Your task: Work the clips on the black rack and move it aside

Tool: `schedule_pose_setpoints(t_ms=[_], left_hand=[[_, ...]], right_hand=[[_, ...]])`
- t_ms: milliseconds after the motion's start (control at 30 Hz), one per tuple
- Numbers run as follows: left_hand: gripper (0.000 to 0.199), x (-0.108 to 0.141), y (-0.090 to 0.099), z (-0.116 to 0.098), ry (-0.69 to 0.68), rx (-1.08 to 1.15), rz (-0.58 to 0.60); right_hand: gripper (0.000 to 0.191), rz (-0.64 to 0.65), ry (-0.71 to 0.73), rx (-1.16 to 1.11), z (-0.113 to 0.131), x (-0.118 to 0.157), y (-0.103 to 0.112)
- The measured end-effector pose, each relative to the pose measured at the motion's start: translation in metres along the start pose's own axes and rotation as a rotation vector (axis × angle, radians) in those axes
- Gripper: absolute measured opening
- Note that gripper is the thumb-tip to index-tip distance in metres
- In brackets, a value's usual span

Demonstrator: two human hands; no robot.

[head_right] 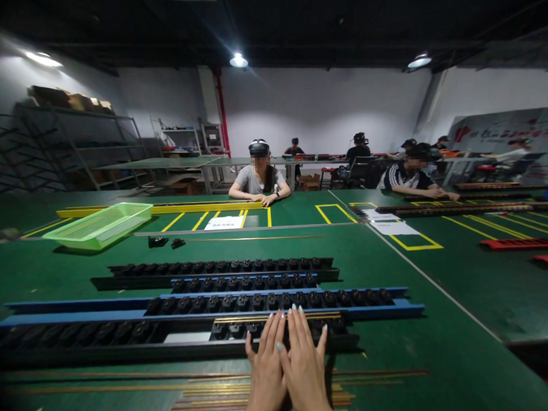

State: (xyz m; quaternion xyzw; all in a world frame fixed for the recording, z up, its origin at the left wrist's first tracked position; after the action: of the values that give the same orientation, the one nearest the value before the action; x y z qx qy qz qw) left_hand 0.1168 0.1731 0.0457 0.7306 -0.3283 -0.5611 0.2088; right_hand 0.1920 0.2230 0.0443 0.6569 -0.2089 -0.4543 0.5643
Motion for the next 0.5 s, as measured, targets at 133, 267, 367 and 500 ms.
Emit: schedule_pose_setpoints(t_ms=[133, 267, 367, 500], left_hand=[[0.061, 0.003, -0.005, 0.004, 0.11, 0.053, 0.0], [0.061, 0.005, -0.007, 0.006, 0.099, 0.038, 0.01], [0.06, 0.005, -0.007, 0.006, 0.044, -0.028, 0.016], [0.061, 0.004, -0.007, 0.006, 0.052, -0.085, -0.01]], right_hand=[[0.057, 0.027, -0.02, -0.025, 0.002, -0.001, 0.004], [0.059, 0.046, 0.006, -0.045, 0.008, 0.0, 0.006], [0.059, 0.06, 0.037, -0.055, 0.014, 0.001, 0.006], [0.058, 0.052, 0.047, -0.047, 0.016, 0.001, 0.005]])
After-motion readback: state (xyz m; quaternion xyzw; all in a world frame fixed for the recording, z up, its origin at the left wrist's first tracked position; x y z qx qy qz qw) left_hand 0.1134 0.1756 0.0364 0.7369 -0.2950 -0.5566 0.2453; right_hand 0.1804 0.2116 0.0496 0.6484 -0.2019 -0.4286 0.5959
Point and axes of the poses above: each hand's wrist, its own x-axis away from the middle knuckle, its own y-axis out of the back of the hand, z = x × y, the point moved 6 cm from there along -x, towards the middle knuckle, and after that the axes turned 11 degrees about x, right-handed, at the moved point
